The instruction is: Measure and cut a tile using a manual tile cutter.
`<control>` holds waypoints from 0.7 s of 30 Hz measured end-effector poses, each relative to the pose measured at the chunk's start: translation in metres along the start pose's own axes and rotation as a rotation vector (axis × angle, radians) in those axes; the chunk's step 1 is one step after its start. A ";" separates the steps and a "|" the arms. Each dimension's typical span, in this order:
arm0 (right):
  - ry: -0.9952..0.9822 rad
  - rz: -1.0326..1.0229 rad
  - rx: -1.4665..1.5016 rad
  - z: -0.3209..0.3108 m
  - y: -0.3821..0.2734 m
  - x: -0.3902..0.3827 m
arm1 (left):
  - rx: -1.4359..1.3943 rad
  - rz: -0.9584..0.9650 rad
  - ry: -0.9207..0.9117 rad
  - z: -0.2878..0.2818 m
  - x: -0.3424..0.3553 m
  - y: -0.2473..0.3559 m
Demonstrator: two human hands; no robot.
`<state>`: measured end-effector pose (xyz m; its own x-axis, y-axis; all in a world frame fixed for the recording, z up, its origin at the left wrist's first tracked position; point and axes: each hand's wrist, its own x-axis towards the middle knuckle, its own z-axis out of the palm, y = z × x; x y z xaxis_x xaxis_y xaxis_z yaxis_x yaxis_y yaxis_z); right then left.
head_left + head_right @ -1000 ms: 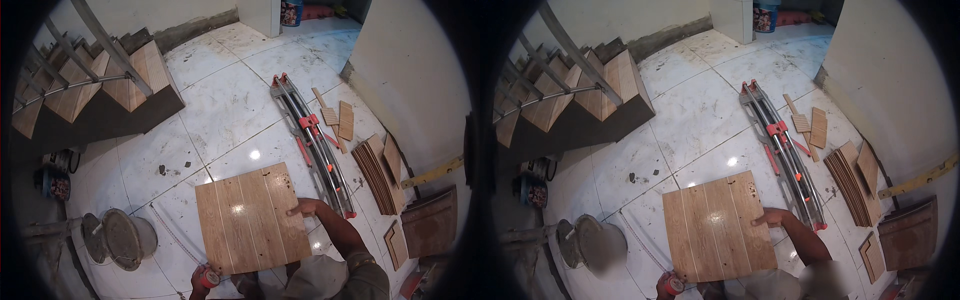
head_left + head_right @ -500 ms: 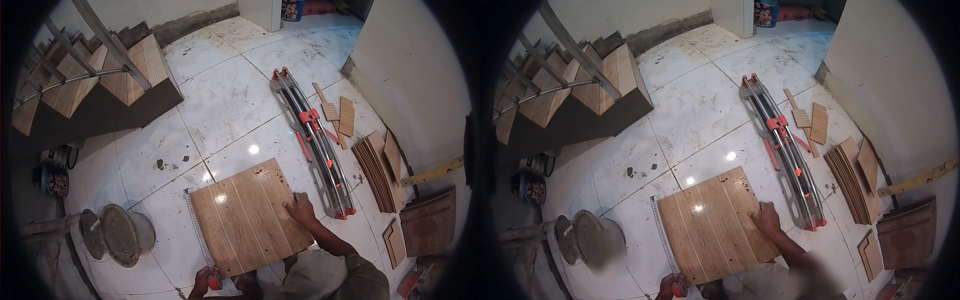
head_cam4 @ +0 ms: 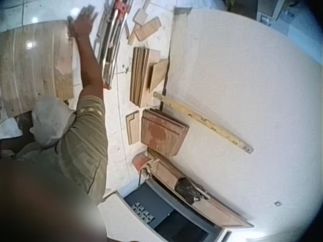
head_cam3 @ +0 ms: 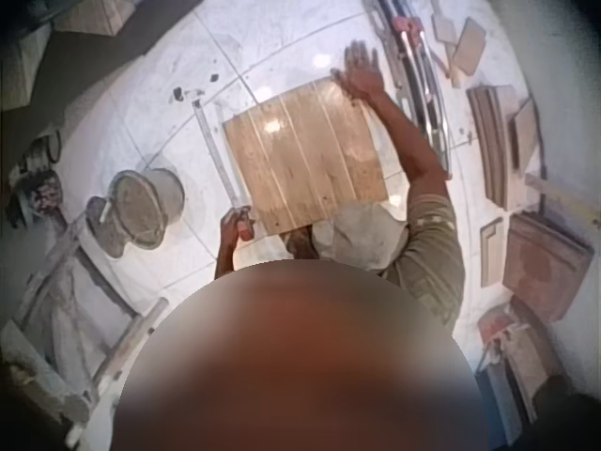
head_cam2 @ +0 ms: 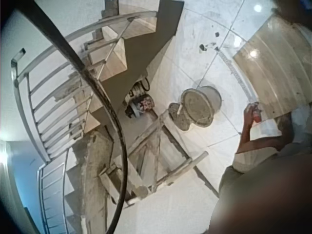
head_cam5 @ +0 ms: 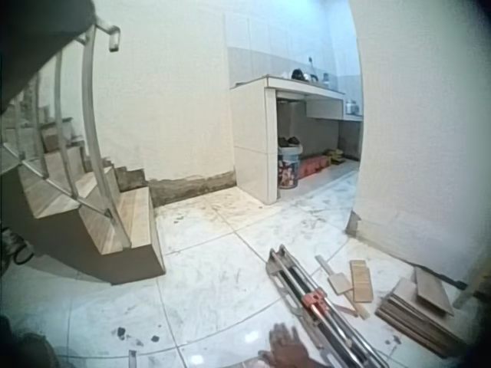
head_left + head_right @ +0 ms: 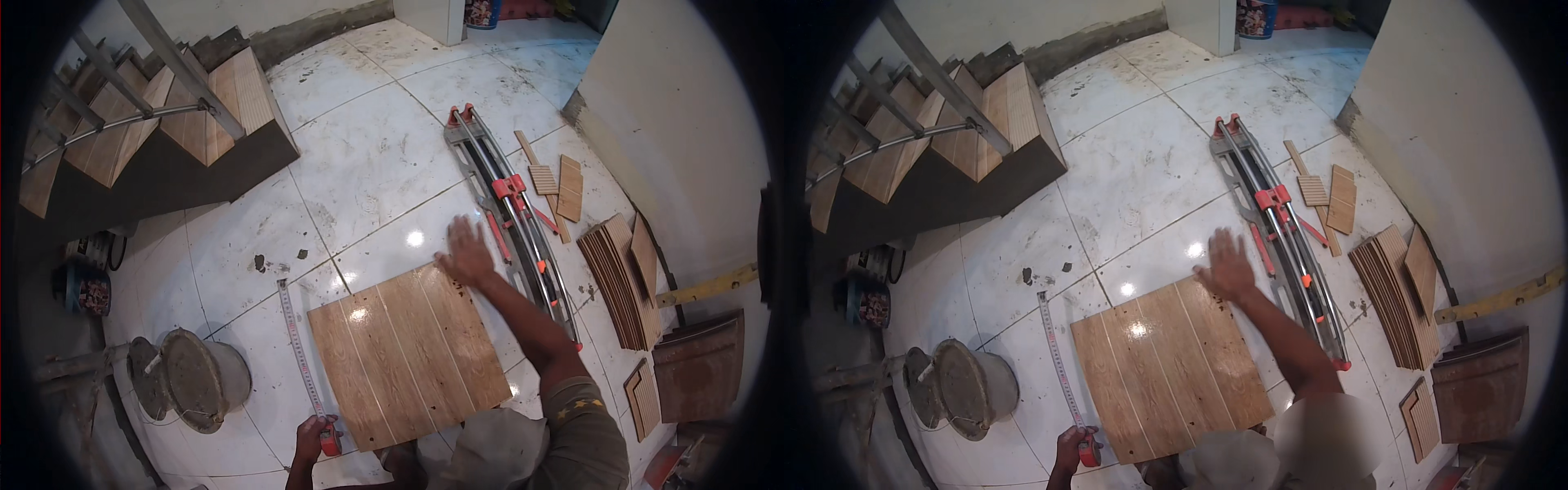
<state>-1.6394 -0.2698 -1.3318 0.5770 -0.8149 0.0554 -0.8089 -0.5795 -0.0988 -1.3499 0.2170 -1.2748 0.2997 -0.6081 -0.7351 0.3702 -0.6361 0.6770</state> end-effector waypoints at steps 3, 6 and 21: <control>0.163 -0.089 0.056 -0.026 -0.021 0.002 | 0.093 -0.044 -0.028 -0.003 0.004 0.015; 0.083 -0.132 0.552 -0.043 -0.060 -0.012 | 0.322 -0.063 -0.220 -0.010 0.025 0.030; 0.070 0.064 0.474 -0.007 -0.088 -0.024 | 0.886 -0.020 -0.435 -0.016 0.157 0.162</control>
<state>-1.5828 -0.1992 -1.3175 0.5059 -0.8568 0.0999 -0.6924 -0.4724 -0.5454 -1.2287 0.0262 -1.2807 -0.1144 -0.6020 -0.7902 -0.4739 -0.6660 0.5760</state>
